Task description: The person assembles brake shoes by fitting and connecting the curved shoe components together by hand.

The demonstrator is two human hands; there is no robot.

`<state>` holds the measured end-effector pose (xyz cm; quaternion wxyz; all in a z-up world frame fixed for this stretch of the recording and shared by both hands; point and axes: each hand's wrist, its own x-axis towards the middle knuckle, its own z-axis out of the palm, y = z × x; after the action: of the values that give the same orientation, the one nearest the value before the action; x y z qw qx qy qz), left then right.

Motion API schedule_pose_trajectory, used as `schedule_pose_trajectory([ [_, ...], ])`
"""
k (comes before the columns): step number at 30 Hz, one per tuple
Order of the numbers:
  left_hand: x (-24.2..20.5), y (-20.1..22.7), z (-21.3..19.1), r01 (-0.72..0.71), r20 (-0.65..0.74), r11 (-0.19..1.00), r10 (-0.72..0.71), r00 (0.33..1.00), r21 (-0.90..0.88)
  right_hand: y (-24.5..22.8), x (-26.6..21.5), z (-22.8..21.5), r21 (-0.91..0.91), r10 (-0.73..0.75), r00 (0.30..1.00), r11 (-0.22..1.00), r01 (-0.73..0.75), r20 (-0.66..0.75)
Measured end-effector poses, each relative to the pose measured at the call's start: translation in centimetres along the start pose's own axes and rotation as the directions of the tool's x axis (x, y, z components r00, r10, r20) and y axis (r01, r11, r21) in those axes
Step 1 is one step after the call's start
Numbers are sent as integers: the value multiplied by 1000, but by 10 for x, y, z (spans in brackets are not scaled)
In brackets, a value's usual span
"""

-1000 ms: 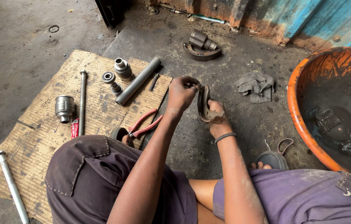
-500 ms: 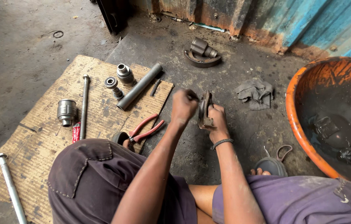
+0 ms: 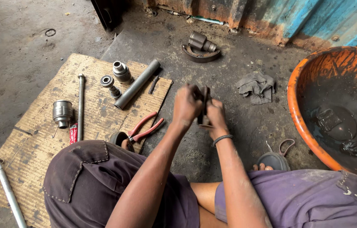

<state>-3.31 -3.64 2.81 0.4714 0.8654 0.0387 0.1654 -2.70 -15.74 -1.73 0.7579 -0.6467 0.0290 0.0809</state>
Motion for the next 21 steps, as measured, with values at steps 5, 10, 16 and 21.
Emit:
schedule_pose_trajectory([
  [5,2,-10,3,-170,17,985,171,985,-41,-10,-7,0,-21,154,982,987,-157,-108],
  [10,2,-19,6,-181,-75,982,184,980,47,12,9,-3,9,76,994,997,-76,-81],
  [16,27,-43,7,-57,89,996,63,994,-62,12,8,-7,-107,-5,996,994,-5,-93],
  [21,25,-40,-9,350,347,920,-273,897,-180,2,5,-2,9,51,997,999,-50,-61],
])
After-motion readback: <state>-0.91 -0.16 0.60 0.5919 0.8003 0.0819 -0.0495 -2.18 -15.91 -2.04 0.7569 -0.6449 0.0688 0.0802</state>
